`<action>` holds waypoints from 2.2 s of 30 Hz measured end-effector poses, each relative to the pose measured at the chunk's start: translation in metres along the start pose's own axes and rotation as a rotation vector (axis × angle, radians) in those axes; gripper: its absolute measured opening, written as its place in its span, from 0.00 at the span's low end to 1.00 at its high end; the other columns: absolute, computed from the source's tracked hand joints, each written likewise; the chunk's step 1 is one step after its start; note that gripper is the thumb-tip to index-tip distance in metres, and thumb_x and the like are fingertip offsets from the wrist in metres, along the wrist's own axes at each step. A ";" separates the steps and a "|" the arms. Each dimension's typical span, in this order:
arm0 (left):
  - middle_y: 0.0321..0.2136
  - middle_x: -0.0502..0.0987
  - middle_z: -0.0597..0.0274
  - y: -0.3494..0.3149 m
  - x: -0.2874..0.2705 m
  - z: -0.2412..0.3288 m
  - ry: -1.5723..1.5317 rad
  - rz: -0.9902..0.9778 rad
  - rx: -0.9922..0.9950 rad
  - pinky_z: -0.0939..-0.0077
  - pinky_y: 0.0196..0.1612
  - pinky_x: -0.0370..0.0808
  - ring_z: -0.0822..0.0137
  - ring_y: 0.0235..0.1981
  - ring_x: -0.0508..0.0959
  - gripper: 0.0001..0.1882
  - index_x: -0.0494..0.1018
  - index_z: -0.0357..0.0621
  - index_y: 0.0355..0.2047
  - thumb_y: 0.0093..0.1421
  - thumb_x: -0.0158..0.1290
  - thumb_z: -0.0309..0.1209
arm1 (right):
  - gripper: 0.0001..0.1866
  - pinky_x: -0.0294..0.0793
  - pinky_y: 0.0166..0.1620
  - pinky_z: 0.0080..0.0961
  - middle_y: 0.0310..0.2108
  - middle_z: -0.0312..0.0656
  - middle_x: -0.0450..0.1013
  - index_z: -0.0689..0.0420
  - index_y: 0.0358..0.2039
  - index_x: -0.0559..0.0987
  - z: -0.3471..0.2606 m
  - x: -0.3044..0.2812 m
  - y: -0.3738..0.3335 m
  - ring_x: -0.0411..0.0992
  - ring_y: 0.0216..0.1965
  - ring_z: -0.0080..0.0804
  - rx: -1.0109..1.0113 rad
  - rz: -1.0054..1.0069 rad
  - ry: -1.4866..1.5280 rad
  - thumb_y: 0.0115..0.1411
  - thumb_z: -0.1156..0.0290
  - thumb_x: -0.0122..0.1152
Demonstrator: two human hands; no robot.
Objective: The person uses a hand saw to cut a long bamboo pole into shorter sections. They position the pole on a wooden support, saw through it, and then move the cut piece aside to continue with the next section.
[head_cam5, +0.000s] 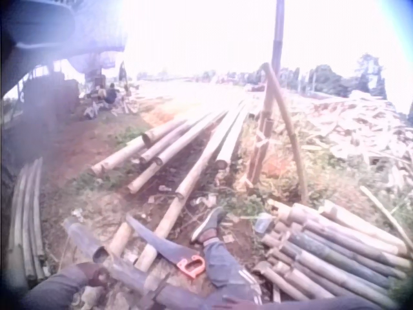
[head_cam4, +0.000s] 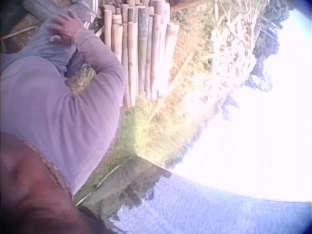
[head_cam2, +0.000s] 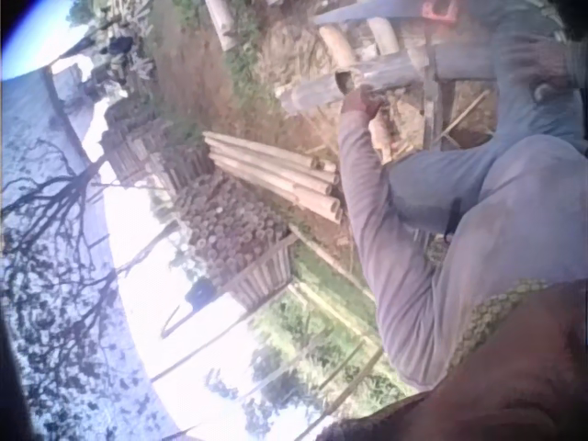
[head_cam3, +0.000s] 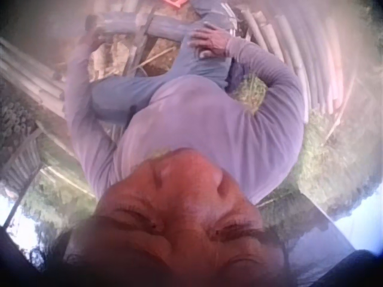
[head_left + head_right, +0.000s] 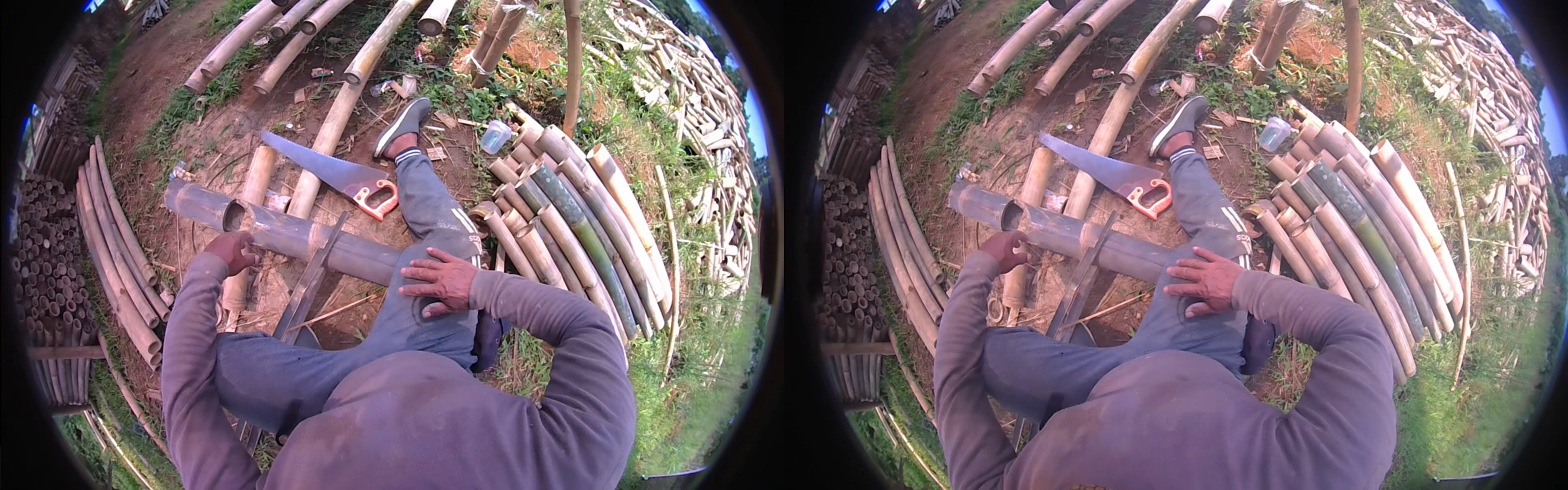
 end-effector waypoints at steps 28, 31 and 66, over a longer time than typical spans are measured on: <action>0.49 0.84 0.43 0.030 0.015 0.028 0.064 -0.056 0.178 0.55 0.58 0.78 0.43 0.53 0.82 0.32 0.76 0.44 0.59 0.58 0.67 0.44 | 0.23 0.58 0.69 0.56 0.56 0.46 0.76 0.54 0.53 0.81 -0.084 0.062 0.076 0.69 0.65 0.46 0.282 0.233 0.468 0.65 0.53 0.61; 0.49 0.84 0.42 0.027 0.014 0.022 0.054 -0.071 0.163 0.54 0.58 0.77 0.43 0.53 0.82 0.32 0.77 0.44 0.59 0.57 0.68 0.45 | 0.22 0.63 0.64 0.50 0.51 0.47 0.78 0.55 0.51 0.81 -0.066 0.065 0.086 0.72 0.60 0.46 0.384 0.169 0.540 0.63 0.54 0.62; 0.50 0.84 0.46 -0.028 0.015 -0.034 -0.042 0.013 -0.049 0.56 0.57 0.79 0.47 0.53 0.83 0.34 0.78 0.47 0.59 0.57 0.68 0.51 | 0.23 0.49 0.74 0.64 0.63 0.39 0.74 0.45 0.59 0.80 0.106 0.064 -0.015 0.65 0.69 0.44 0.774 0.205 0.077 0.70 0.48 0.56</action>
Point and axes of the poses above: each hand's wrist, its own y-axis towards the middle knuckle, its own x-axis out of the palm, z = x × y, the point moved 4 cm from there along y, towards the middle knuckle
